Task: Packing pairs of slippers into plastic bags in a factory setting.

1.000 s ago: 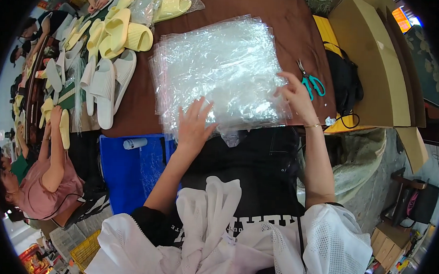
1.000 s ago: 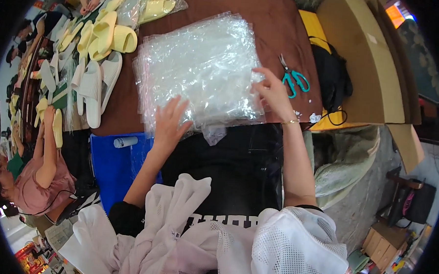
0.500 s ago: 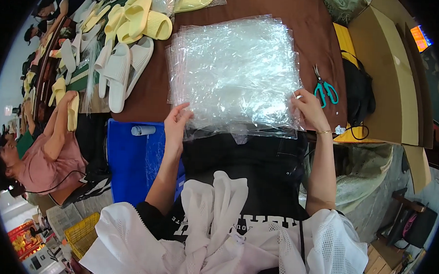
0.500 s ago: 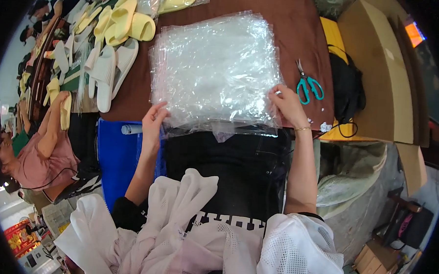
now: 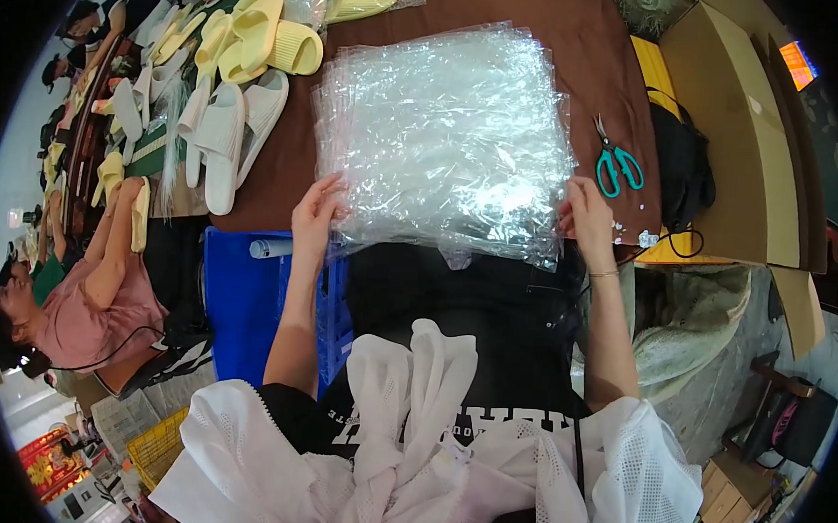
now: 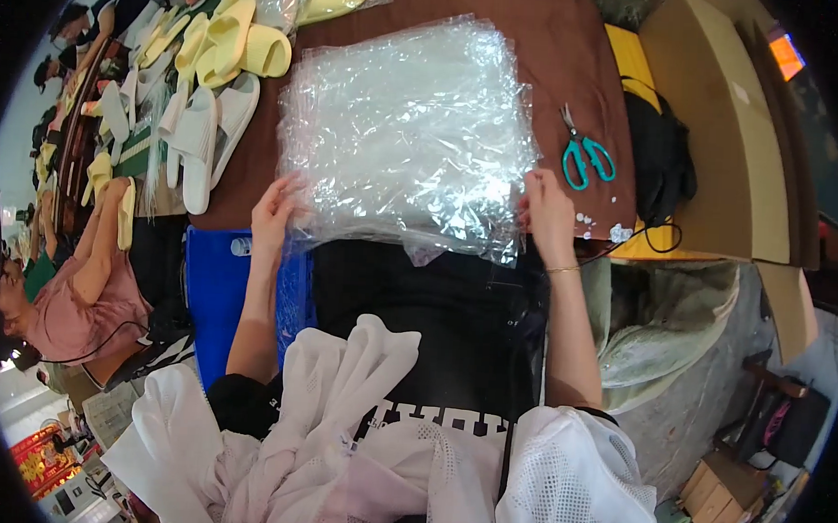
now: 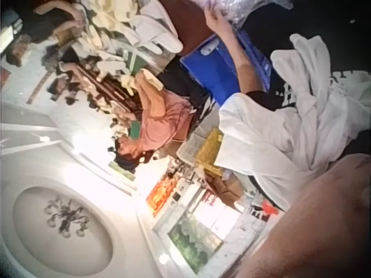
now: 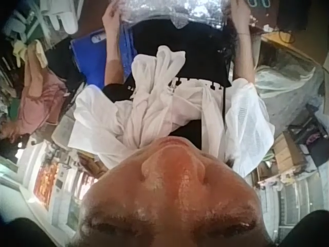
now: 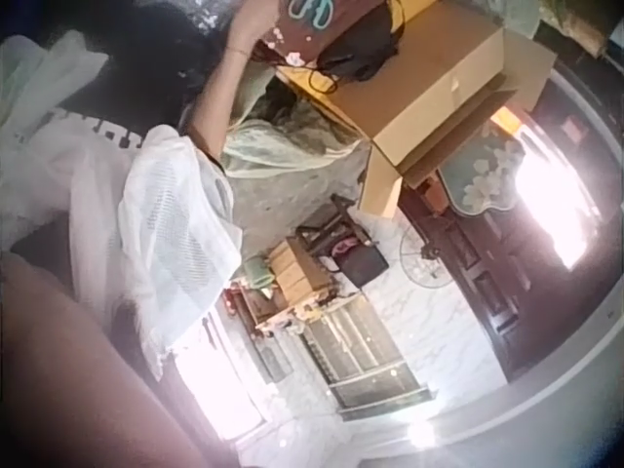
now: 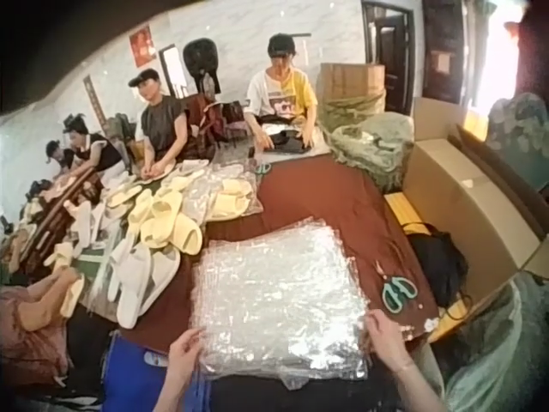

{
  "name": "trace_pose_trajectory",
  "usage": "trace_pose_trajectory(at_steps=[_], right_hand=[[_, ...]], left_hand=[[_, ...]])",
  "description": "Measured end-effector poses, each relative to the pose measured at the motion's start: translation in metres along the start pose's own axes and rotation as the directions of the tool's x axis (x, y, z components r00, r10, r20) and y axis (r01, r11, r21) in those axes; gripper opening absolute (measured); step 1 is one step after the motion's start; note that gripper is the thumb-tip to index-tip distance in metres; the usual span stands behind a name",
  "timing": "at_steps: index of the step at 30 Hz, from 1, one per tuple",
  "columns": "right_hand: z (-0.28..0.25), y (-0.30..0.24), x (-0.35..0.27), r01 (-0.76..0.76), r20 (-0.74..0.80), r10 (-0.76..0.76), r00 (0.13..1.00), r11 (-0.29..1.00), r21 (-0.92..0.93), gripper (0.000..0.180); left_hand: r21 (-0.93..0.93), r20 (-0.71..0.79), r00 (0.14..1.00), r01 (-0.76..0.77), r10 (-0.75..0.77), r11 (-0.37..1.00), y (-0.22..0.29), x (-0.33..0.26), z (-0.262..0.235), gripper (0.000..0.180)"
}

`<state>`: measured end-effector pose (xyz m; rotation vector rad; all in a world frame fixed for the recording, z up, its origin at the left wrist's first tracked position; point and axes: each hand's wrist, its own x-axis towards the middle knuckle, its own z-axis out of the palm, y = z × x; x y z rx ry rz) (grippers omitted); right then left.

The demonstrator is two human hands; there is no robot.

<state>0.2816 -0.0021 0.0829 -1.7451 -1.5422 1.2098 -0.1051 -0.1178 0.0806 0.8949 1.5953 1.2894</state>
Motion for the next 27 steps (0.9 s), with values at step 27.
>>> trace_pose_trajectory(at_steps=[27], right_hand=[[0.065,0.018,0.023,0.434,0.078,-0.587,0.806,0.495,-0.753,0.059]], left_hand=[[0.915,0.303,0.923,-0.352,0.238,0.197,-0.028,0.032,0.076,0.063]])
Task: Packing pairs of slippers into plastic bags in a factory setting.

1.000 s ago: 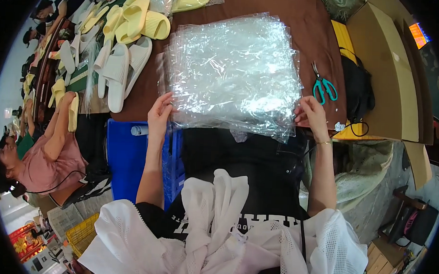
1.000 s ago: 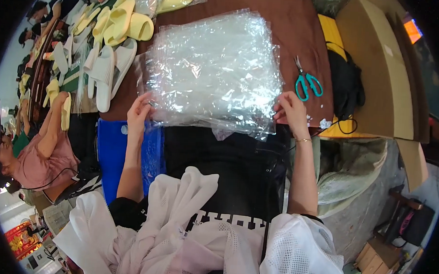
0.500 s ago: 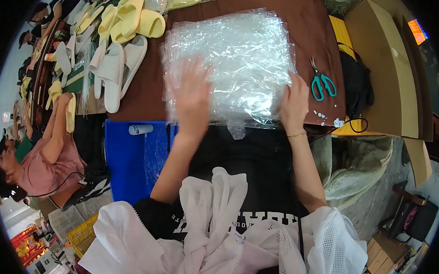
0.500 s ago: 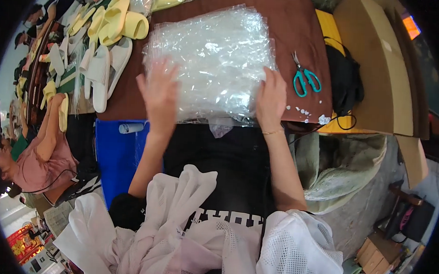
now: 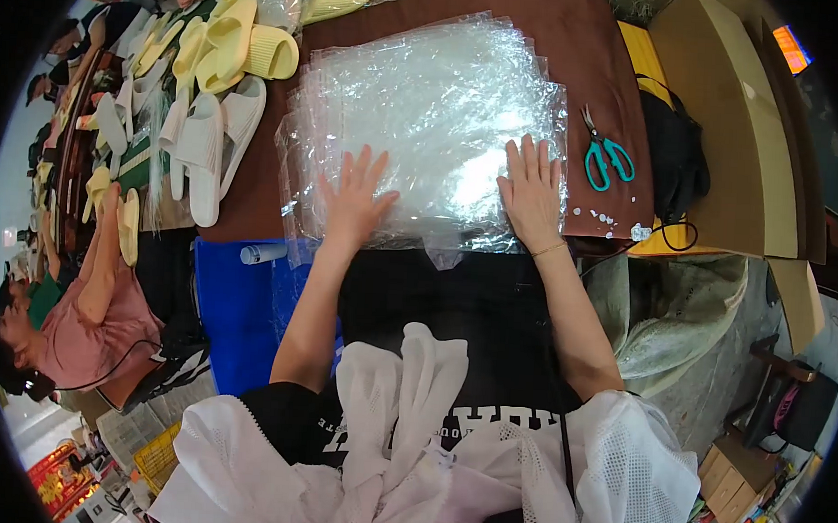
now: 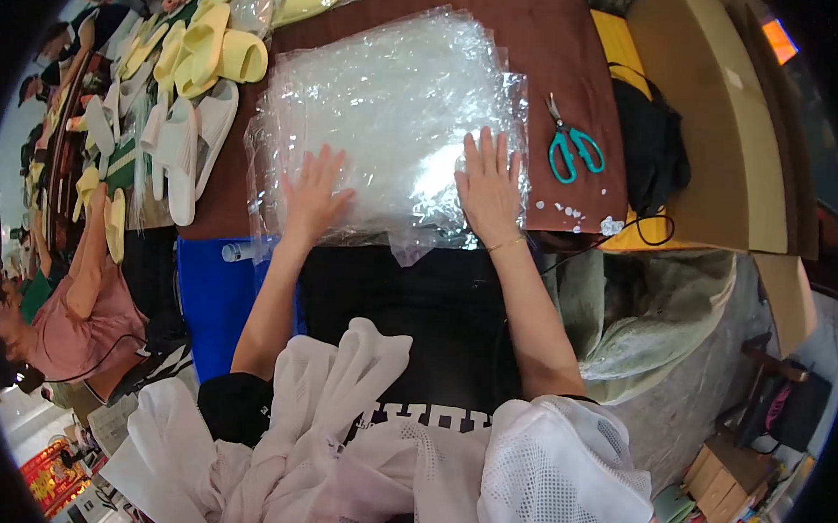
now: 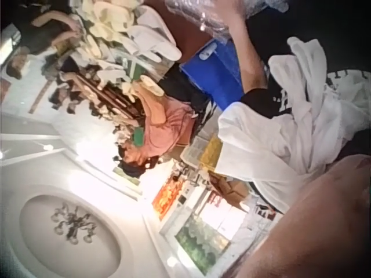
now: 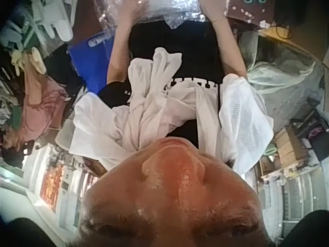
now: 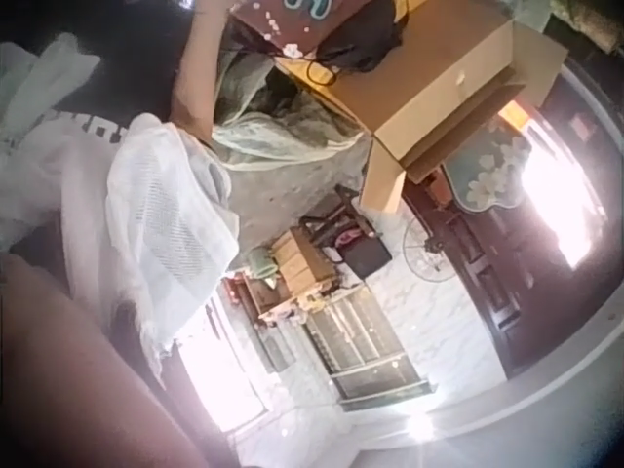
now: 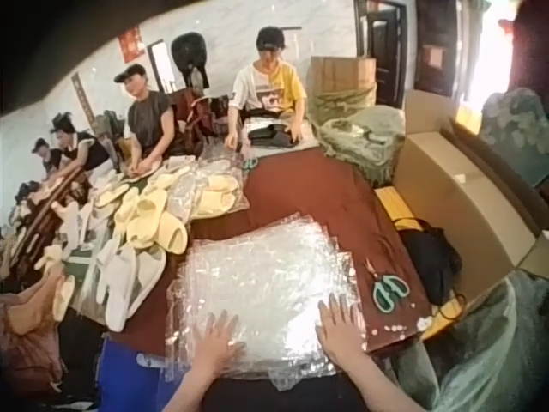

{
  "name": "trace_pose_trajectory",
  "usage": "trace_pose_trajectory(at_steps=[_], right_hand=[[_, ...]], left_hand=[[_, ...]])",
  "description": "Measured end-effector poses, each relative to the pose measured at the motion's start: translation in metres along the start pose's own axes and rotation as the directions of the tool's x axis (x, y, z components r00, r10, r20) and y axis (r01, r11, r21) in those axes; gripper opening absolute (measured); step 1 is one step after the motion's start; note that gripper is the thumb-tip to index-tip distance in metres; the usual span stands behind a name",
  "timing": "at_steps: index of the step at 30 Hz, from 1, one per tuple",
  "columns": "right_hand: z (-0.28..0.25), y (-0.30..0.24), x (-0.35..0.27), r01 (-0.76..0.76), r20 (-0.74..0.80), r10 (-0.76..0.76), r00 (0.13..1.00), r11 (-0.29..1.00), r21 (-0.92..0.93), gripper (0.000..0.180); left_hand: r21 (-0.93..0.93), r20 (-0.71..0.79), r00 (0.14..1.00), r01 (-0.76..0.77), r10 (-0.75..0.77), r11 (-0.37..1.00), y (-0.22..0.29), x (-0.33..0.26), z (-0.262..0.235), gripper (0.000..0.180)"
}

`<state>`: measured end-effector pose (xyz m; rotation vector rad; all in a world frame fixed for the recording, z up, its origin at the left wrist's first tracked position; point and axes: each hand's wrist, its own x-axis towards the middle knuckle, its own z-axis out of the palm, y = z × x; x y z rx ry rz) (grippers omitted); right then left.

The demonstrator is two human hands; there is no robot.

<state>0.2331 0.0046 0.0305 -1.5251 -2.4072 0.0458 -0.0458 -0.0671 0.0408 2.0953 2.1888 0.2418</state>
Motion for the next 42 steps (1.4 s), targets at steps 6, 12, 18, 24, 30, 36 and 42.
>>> trace_pose_trajectory(at_steps=[6,12,18,24,30,36,42], right_hand=[[-0.008,0.015,0.011,-0.208,-0.146,0.223,0.964,0.972,0.113,0.060],[0.017,0.019,0.053,-0.133,-0.148,0.222,0.964,0.882,0.452,0.062],[-0.004,0.004,0.079,0.015,-0.125,-0.023,0.992,0.998,-0.068,0.055],[0.019,0.020,0.054,0.059,-0.010,-0.059,0.998,0.998,0.015,0.056],[0.022,0.020,0.055,0.068,-0.026,-0.068,0.997,0.998,-0.002,0.056],[0.018,0.025,0.054,0.067,-0.023,-0.067,0.997,0.998,0.002,0.056],[-0.012,0.020,0.091,0.002,0.194,-0.025,0.981,0.993,0.119,0.050]], left_hand=[[0.029,0.002,0.989,-0.149,0.149,0.988,0.034,0.003,0.010,0.065],[-0.017,-0.076,0.984,-0.164,0.162,0.986,0.045,0.022,0.017,0.065],[0.022,-0.123,0.984,-0.125,0.127,0.992,0.052,0.036,0.025,0.065],[-0.036,-0.153,0.979,-0.141,0.134,0.989,0.038,0.039,0.036,0.063],[0.186,-0.108,0.946,0.322,-0.306,0.928,-0.047,0.014,0.012,0.060],[0.080,-0.299,0.949,-0.079,0.100,0.994,0.031,0.090,-0.006,0.046],[0.071,-0.327,0.941,0.119,-0.090,0.990,0.003,0.127,0.052,0.054]])
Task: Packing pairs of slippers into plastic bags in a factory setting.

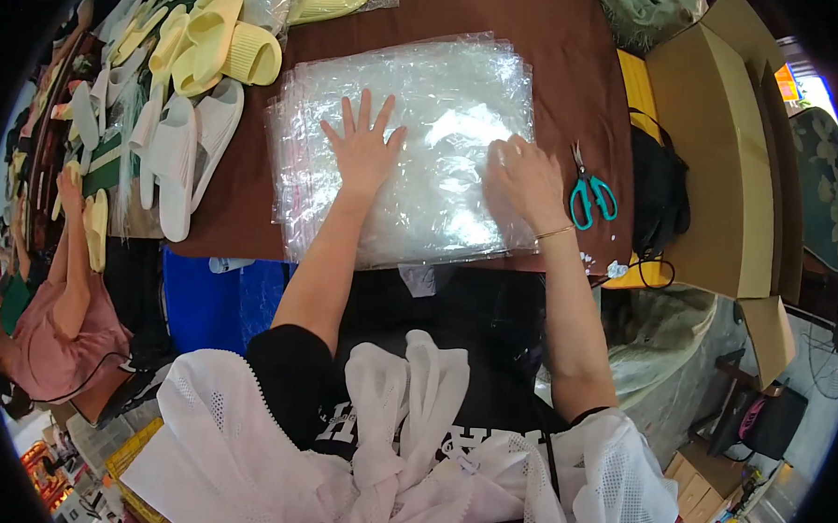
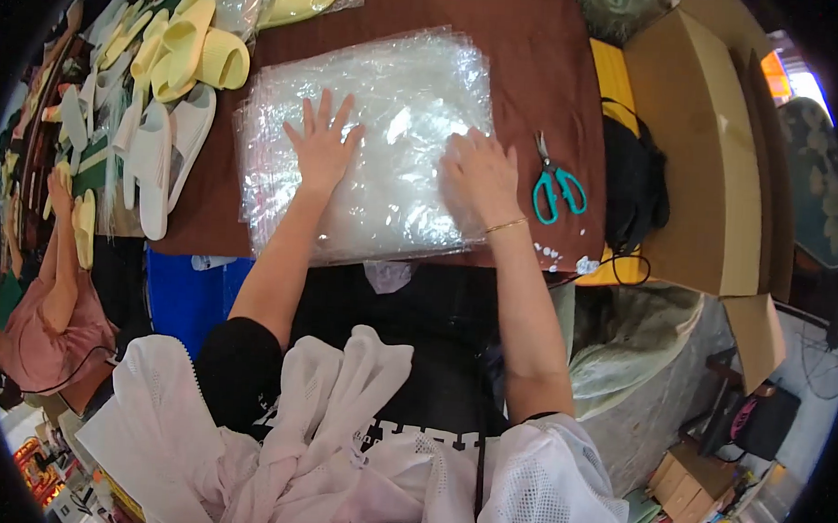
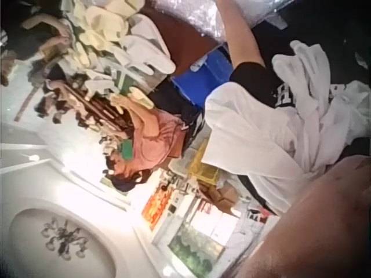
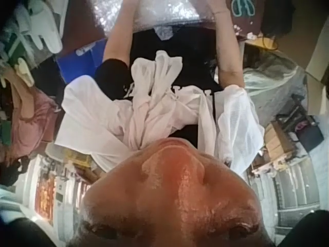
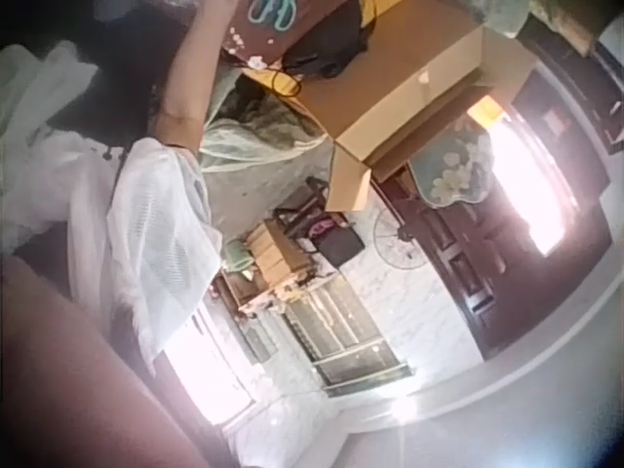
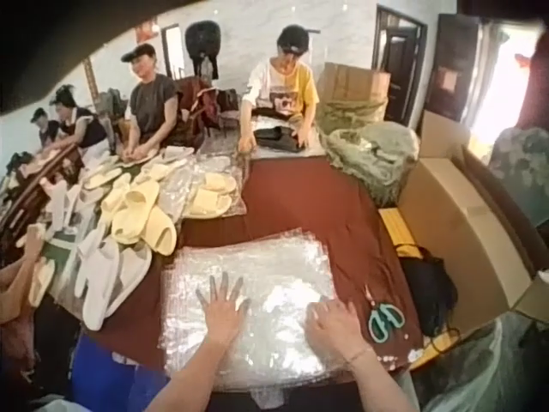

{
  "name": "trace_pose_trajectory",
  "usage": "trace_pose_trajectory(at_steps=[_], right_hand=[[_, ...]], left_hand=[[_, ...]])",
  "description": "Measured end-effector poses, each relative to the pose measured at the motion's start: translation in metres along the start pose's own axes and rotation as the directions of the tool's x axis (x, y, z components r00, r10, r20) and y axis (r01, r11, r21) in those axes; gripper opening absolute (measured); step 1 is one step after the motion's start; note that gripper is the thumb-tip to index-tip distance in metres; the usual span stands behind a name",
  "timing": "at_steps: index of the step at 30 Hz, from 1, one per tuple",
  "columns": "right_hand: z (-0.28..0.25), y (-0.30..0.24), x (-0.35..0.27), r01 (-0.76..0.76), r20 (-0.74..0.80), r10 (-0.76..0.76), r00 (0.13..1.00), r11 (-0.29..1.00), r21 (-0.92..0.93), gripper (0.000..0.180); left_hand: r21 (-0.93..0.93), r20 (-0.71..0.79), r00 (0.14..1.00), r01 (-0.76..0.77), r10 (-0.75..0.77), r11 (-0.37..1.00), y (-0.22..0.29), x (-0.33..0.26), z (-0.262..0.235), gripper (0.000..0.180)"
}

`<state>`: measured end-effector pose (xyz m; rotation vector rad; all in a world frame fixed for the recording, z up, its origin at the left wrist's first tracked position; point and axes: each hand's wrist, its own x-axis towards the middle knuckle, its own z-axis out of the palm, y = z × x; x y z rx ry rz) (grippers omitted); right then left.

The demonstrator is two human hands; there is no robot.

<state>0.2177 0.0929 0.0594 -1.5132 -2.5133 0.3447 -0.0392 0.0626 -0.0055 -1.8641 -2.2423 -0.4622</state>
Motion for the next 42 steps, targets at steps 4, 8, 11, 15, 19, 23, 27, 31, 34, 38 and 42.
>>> trace_pose_trajectory(at_steps=[4,8,11,15,19,23,27,31,34,38,42], right_hand=[[0.008,-0.033,0.044,0.185,-0.297,-0.236,0.925,0.964,-0.189,0.047],[0.044,-0.007,0.062,0.195,-0.239,-0.208,0.949,0.978,-0.076,0.046],[0.037,0.012,0.067,0.199,-0.119,-0.171,0.978,0.936,0.290,0.041],[-0.028,0.002,0.037,0.199,-0.341,-0.080,0.937,0.923,0.329,0.042],[-0.026,-0.041,-0.047,0.603,0.010,-0.609,0.793,0.787,0.134,0.052],[-0.001,-0.031,-0.075,0.674,0.184,-0.676,0.714,0.734,0.080,0.067],[0.000,-0.020,-0.052,0.580,0.187,-0.608,0.771,0.793,0.186,0.074],[0.010,-0.024,-0.051,0.626,0.078,-0.635,0.768,0.771,0.113,0.074],[-0.004,-0.025,-0.049,0.600,0.003,-0.605,0.796,0.790,0.127,0.072],[0.008,-0.011,-0.051,0.585,0.060,-0.590,0.805,0.807,0.079,0.068],[0.008,-0.012,-0.038,0.590,-0.023,-0.591,0.806,0.806,-0.033,0.067]], left_hand=[[0.036,0.035,0.999,0.013,-0.014,0.999,0.003,-0.001,0.000,0.054],[-0.044,0.056,0.998,0.026,-0.024,0.999,0.006,0.003,-0.001,0.051],[-0.069,0.104,0.995,0.019,-0.012,0.997,-0.005,0.015,-0.004,0.052],[-0.370,0.018,0.996,-0.076,0.089,0.926,-0.010,0.070,-0.021,0.054],[-0.179,0.005,0.958,-0.281,0.286,0.943,0.001,0.142,0.006,0.054],[-0.233,0.377,0.899,-0.140,0.222,0.962,0.021,0.174,0.014,0.059],[-0.476,0.474,0.806,-0.104,0.354,0.873,0.037,0.166,0.008,0.058],[-0.511,0.527,0.721,-0.153,0.449,0.846,0.019,0.180,0.013,0.052],[-0.606,0.473,0.749,-0.106,0.464,0.789,0.026,0.170,0.011,0.051],[-0.398,0.647,0.724,0.051,0.240,0.916,0.028,0.184,0.011,0.049],[-0.565,0.566,0.715,-0.025,0.409,0.825,0.026,0.174,0.018,0.051]])
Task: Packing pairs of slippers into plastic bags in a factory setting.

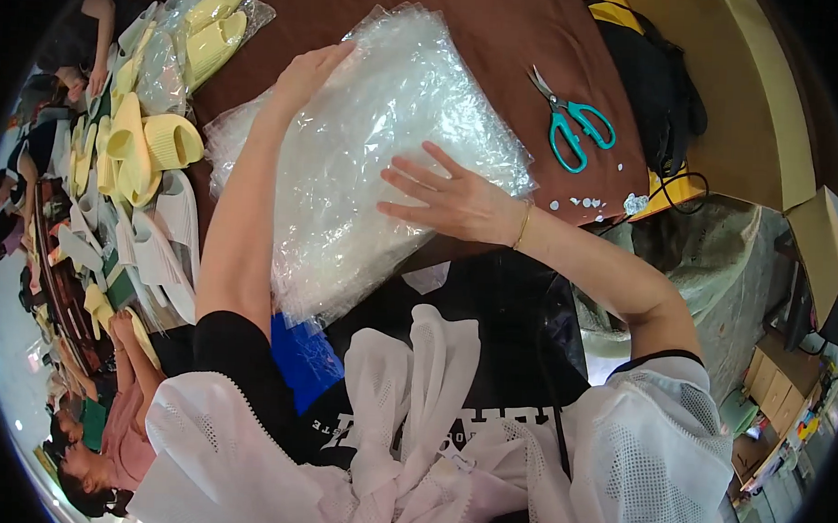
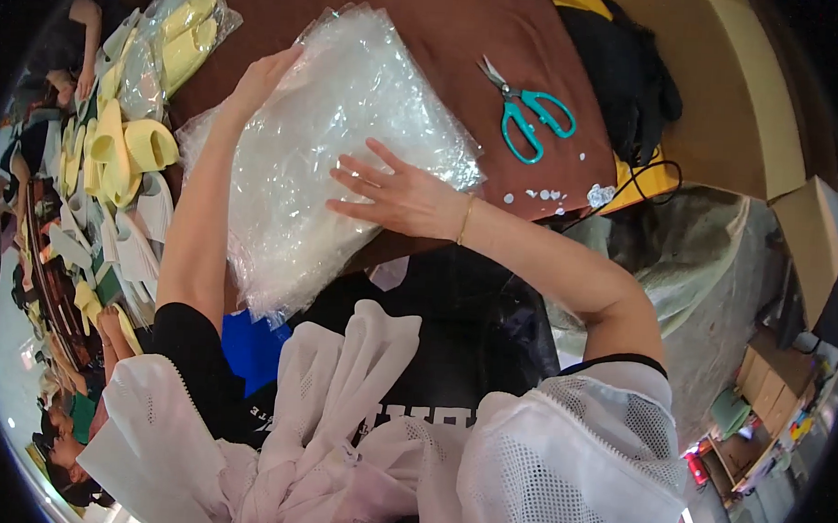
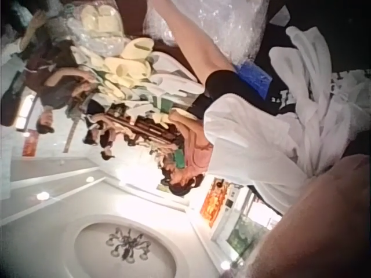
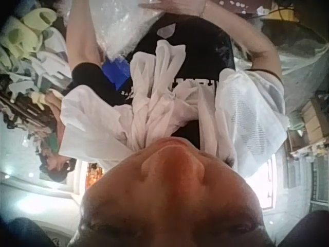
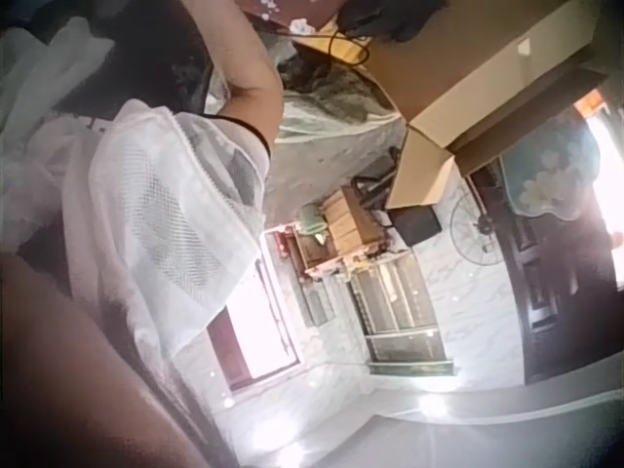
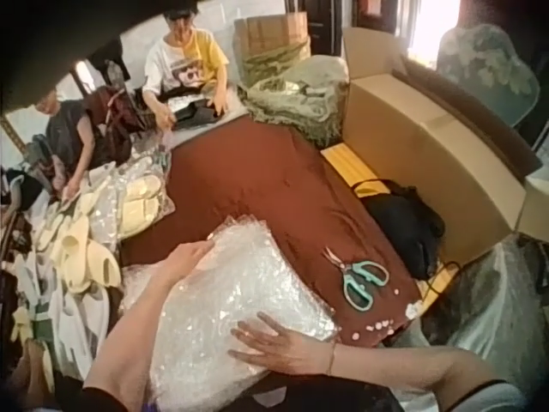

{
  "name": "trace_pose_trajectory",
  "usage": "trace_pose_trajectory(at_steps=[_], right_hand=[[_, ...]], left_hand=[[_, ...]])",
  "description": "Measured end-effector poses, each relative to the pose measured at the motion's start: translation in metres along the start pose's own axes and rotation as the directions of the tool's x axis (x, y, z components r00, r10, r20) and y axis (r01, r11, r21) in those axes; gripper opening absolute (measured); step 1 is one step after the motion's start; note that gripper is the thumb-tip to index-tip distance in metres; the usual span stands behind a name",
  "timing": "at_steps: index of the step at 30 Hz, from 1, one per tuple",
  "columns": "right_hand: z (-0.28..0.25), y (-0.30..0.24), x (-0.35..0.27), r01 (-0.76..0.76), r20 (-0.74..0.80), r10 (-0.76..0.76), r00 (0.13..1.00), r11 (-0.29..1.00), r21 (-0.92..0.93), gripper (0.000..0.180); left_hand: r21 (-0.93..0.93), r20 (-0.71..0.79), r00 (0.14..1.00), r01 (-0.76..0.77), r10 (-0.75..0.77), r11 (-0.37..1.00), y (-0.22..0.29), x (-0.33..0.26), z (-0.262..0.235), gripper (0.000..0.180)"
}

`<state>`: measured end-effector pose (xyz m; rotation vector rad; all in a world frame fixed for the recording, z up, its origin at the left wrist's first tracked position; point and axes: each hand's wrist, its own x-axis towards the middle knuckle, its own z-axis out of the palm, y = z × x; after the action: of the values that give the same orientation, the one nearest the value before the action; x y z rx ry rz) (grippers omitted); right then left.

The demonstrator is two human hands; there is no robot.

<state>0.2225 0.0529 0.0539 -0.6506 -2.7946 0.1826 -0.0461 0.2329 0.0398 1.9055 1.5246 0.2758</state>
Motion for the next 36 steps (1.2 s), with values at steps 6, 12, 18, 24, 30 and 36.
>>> trace_pose_trajectory(at_steps=[6,12,18,24,30,36], right_hand=[[0.007,-0.004,-0.004,0.004,0.100,-0.007,0.995,0.999,0.037,0.069],[0.005,-0.005,-0.011,-0.052,0.108,0.055,0.993,0.998,-0.028,0.066],[0.006,-0.009,-0.013,-0.049,0.080,0.052,0.995,0.998,-0.049,0.070],[-0.070,-0.040,-0.067,-0.149,-0.347,0.204,0.916,0.973,0.178,0.044],[-0.035,0.008,-0.281,-0.894,-0.401,0.898,0.181,0.320,0.314,0.017],[0.017,0.016,-0.446,-0.965,0.237,0.963,0.126,0.174,-0.196,0.025]], left_hand=[[0.361,-0.432,0.886,0.000,0.167,0.933,0.007,-0.037,0.004,0.054],[0.440,-0.445,0.895,0.197,0.022,0.876,0.035,-0.182,0.040,0.056],[0.431,-0.352,0.935,0.205,-0.046,0.879,0.013,-0.220,0.095,0.060],[0.471,-0.372,0.926,0.253,-0.070,0.845,0.013,-0.231,0.075,0.061],[0.385,-0.317,0.946,0.061,0.069,0.921,0.069,-0.248,0.082,0.055],[0.389,-0.342,0.939,0.114,0.029,0.914,0.065,-0.256,0.097,0.054]])
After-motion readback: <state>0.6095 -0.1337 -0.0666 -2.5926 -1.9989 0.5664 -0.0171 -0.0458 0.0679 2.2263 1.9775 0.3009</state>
